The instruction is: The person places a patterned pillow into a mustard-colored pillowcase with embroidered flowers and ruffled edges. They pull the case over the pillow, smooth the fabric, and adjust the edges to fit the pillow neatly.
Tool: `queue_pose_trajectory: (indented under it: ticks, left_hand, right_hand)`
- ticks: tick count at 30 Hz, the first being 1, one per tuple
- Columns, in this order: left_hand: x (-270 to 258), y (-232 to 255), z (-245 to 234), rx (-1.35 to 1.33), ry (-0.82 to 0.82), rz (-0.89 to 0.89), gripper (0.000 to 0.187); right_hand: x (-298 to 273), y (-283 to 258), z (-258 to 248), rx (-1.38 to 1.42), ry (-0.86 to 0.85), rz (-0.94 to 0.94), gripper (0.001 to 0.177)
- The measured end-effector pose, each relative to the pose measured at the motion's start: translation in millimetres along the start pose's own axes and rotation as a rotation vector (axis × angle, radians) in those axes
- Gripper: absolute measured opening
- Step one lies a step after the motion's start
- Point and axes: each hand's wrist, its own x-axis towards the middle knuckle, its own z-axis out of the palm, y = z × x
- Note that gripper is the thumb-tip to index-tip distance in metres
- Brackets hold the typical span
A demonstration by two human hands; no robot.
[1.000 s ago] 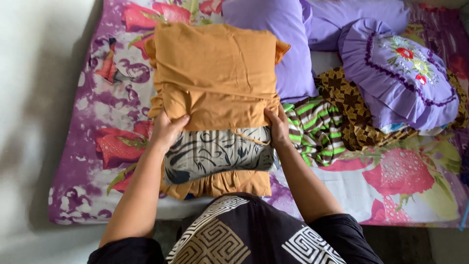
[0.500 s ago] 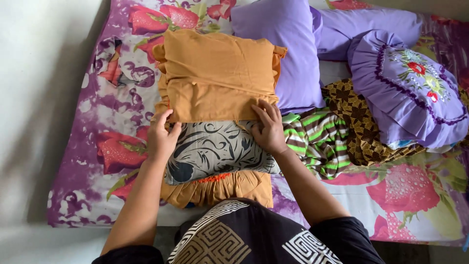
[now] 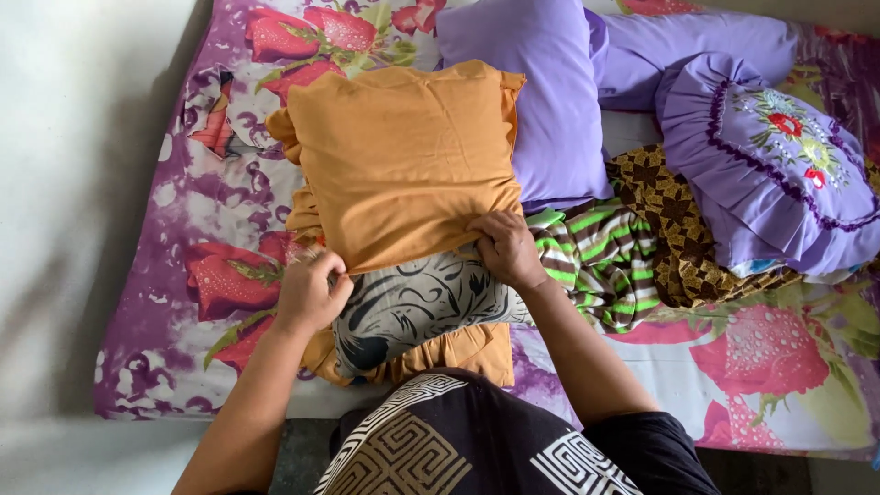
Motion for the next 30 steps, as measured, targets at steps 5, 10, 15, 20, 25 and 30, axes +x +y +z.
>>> queue_pose_trajectory:
  ticks: [5, 10, 15, 20, 25, 30]
  left_hand:
    - [91.9, 55.2, -24.6, 0.007, 0.145, 0.09, 0.018]
    - [192.2, 120.1, -22.7, -0.079, 0.251, 0.294, 0.031]
    - [241.9, 132.8, 24.3, 0.213, -0.597, -0.46, 0.096]
    - [243.1, 130.6, 23.4, 0.3, -0.598, -0.489, 0.085]
    - [246.9, 109.7, 27.9, 0.273, -0.6, -0.566, 0.082]
    - [252.8, 104.9, 28.9, 0.283, -0.684, -0.609, 0.086]
  right_hand:
    - [-32.8, -0.3, -6.9, 0.082, -0.042, -0.119, 0.018]
    - [-31.6, -11.3, -21.2, 0.018, 0.058, -0.113, 0.016]
    - [-19.5, 11.8, -30.9, -0.129, 0.145, 0.022, 0.033]
    - [-40.0, 92.7, 2.1, -0.128, 0.228, 0.168, 0.01]
    - [-76.4, 59.5, -15.4, -0.122, 0.044, 0.293, 0.006]
    - [-89.9, 80.8, 0.0, -0.127, 0.123, 0.301, 0.01]
